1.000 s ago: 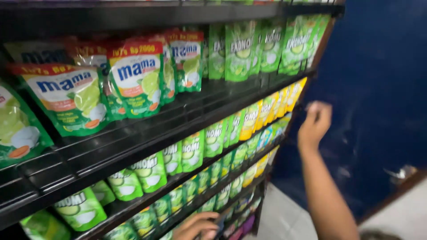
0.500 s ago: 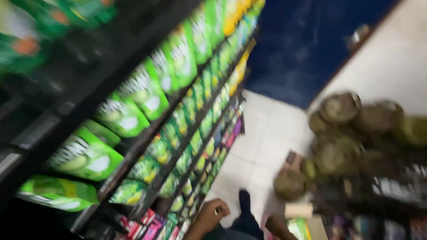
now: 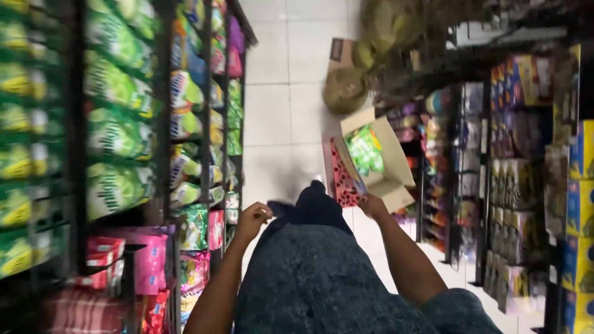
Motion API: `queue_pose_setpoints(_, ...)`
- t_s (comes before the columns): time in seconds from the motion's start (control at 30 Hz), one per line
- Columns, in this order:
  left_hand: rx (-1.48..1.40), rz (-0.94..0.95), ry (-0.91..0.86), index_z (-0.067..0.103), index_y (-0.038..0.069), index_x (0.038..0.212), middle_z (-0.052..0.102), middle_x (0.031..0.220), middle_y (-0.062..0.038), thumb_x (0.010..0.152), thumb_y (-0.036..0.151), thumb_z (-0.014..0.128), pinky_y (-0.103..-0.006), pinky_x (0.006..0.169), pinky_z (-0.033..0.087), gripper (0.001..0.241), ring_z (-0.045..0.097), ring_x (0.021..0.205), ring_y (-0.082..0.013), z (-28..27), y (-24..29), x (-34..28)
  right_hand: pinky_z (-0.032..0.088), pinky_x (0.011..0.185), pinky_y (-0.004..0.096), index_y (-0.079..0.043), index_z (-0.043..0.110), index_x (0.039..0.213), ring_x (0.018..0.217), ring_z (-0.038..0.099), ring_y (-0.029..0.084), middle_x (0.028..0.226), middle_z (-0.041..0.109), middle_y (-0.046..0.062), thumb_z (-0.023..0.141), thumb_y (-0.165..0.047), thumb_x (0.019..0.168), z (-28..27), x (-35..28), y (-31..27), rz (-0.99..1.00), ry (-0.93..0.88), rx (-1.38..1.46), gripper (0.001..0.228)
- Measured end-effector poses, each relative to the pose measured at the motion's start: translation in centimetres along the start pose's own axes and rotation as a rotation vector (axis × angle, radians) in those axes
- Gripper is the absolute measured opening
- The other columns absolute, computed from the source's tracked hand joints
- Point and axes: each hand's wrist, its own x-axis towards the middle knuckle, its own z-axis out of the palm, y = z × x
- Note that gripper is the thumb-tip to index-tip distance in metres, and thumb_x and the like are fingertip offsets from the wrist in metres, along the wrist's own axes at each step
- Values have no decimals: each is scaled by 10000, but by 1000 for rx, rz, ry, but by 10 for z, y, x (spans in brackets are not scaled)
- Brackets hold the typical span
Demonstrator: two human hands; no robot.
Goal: Scanning and restocking detergent and dish soap packets onto grocery store shelves.
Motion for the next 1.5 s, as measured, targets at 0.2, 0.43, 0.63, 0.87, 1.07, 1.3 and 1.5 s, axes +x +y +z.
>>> queue_pose_setpoints(0.2, 216, -367, 130, 712, 65, 1076, 758, 743, -130, 1021, 215, 627, -291, 629, 539, 181, 726, 667, -175, 2, -96, -38, 540, 946, 443, -118, 736, 1150, 1070, 687, 380, 1121, 739, 189, 707, -433, 891, -12, 11, 19, 84, -9, 21, 409)
queue_pose_setpoints(0.43, 125, -293, 220, 680, 25, 1103, 753, 947, -92, 971, 262, 645, -321, 647, 601, 273, 753, 785, -161, 39, -131, -77, 551, 922, 467, -47, 710, 1119, 1058, 692, 397, 1094, 733, 219, 702, -359, 857, -10, 68, 71, 67, 103, 192, 408)
queue_pose_setpoints(0.63, 282, -469, 204, 686, 65, 1130, 775, 933, -75, 991, 296, 627, -297, 700, 587, 276, 765, 773, -158, 111, -85, -42, 520, 1008, 483, -32, 710, 1161, 1141, 657, 426, 1188, 700, 252, 686, -392, 880, 37, 168, 160, -33, 77, -12, 457)
queue_pose_setpoints(0.87, 329, -677, 125, 695, 105, 1181, 779, 933, -79, 955, 336, 674, -295, 748, 570, 324, 752, 837, -175, 163, -27, 5, 429, 1053, 496, -53, 494, 1458, 1307, 509, 482, 1586, 247, 313, 750, -414, 813, -26, 239, 109, 34, -52, -137, 782)
queue_pose_setpoints(1.07, 341, -613, 140, 709, 86, 1141, 778, 912, -78, 953, 302, 681, -299, 767, 570, 287, 753, 864, -162, 161, -51, 2, 310, 1198, 443, 33, 189, 1601, 1388, 474, 441, 1545, 167, 354, 710, -409, 927, 14, 299, 134, 126, -164, 229, 960)
queue_pose_setpoints(1.3, 193, -734, 221, 697, 83, 1149, 760, 993, -47, 936, 234, 690, -307, 703, 573, 262, 726, 819, -148, 149, -85, -19, 412, 1122, 471, 71, 285, 1544, 1382, 429, 483, 1629, 45, 338, 751, -316, 886, 6, 301, 94, 193, 72, 163, 894)
queue_pose_setpoints(1.5, 205, -786, 233, 706, 89, 1159, 774, 994, -52, 942, 240, 684, -310, 693, 577, 266, 731, 811, -145, 154, -73, -11, 426, 1107, 501, 3, 436, 1506, 1362, 438, 501, 1546, 272, 321, 770, -298, 861, 14, 313, 103, 168, 194, 202, 786)
